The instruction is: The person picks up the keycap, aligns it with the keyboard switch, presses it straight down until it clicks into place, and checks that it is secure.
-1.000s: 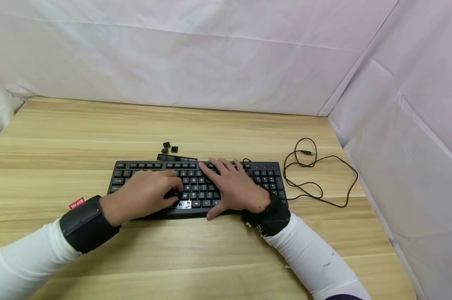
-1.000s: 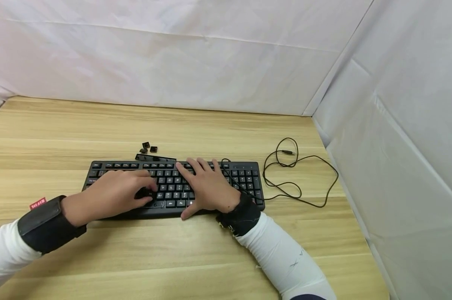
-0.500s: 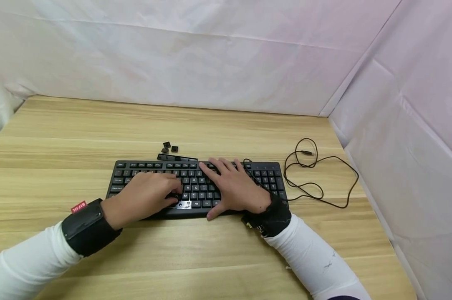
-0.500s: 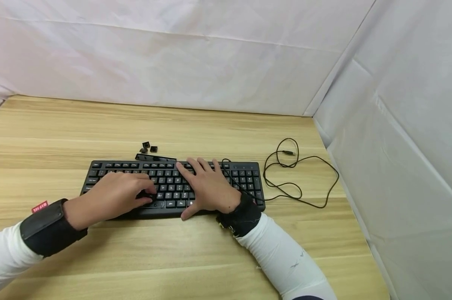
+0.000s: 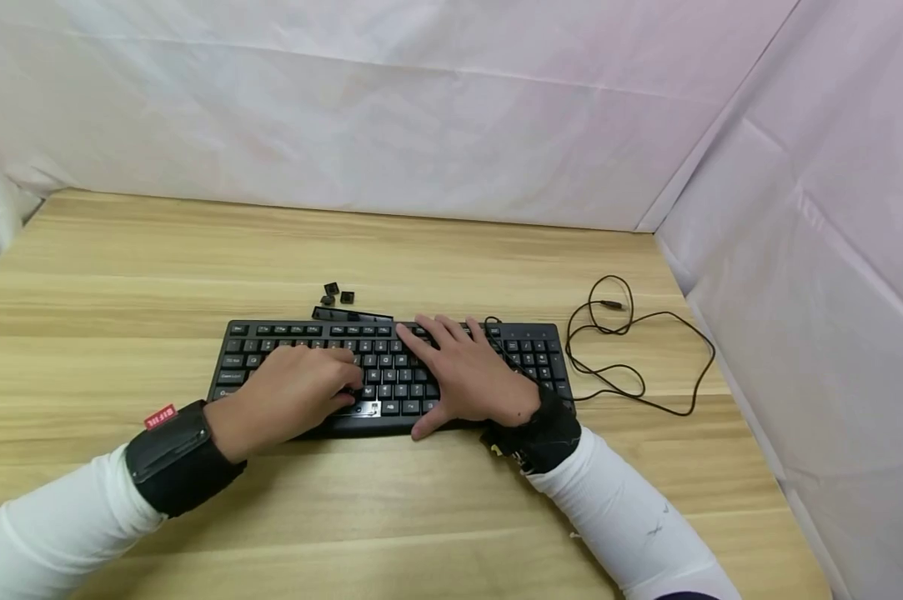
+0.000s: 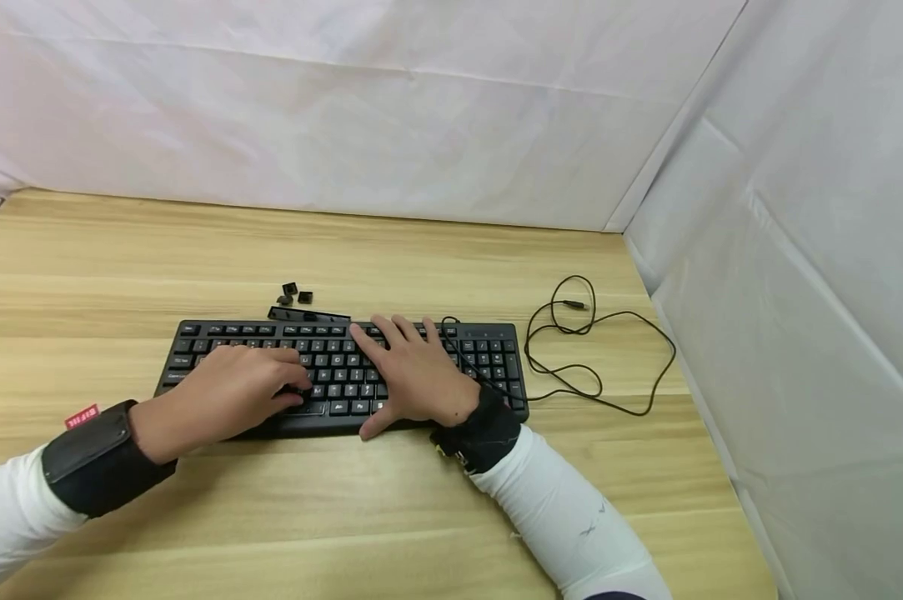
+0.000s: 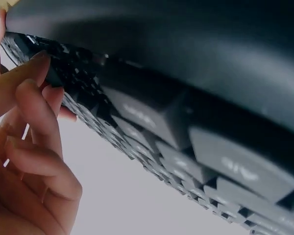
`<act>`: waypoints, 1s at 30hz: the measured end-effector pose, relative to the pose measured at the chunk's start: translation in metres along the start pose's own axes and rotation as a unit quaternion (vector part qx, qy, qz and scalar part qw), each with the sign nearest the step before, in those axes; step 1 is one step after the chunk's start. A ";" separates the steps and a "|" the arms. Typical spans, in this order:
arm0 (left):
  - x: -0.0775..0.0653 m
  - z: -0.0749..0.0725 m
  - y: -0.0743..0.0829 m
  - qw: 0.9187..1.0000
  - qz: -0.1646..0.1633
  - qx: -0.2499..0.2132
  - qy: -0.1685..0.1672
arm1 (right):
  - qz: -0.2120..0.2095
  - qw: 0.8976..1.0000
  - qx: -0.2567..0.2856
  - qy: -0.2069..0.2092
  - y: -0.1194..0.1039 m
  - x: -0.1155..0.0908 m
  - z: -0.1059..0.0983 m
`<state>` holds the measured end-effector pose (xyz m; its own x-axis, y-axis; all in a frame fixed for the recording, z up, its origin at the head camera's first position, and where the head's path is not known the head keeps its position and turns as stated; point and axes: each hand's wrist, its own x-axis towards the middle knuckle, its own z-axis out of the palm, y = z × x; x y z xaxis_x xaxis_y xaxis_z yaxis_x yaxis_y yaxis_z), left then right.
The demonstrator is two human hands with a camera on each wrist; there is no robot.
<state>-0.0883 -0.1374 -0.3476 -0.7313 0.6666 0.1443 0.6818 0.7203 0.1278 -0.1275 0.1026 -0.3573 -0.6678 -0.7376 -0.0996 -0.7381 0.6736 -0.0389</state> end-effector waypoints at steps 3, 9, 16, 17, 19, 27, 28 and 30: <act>0.003 -0.001 0.001 1.000 0.000 0.001 -0.003 | 0.001 1.000 0.001 -0.001 0.001 0.000 -0.001; 0.004 -0.002 0.003 1.000 -0.010 -0.001 -0.018 | 0.001 1.000 0.009 -0.001 0.002 0.000 -0.003; 0.002 -0.007 0.001 1.000 -0.008 -0.012 -0.017 | 0.001 1.000 0.009 0.001 -0.001 -0.001 -0.003; 0.002 -0.009 0.000 1.000 -0.010 -0.019 -0.015 | 0.001 1.000 0.010 0.001 -0.002 -0.001 -0.002; 0.004 -0.014 -0.005 0.999 -0.018 -0.033 -0.008 | 0.002 1.000 0.012 0.003 -0.002 -0.001 -0.002; 0.029 -0.038 -0.045 0.993 -0.113 -0.020 0.000 | 0.007 1.000 0.019 -0.002 -0.002 0.000 0.000; 0.033 -0.040 -0.050 0.992 -0.128 -0.012 -0.007 | 0.008 1.000 0.020 -0.002 -0.002 0.000 0.000; 0.039 -0.041 -0.061 0.989 -0.146 0.007 -0.026 | 0.009 1.000 0.019 -0.003 -0.002 0.000 0.000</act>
<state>-0.1573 -0.1630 -0.3095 -0.8973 0.4383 0.0534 0.4412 0.8858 0.1435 -0.1259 0.1017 -0.3574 -0.6799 -0.7256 -0.1061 -0.7222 0.6877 -0.0747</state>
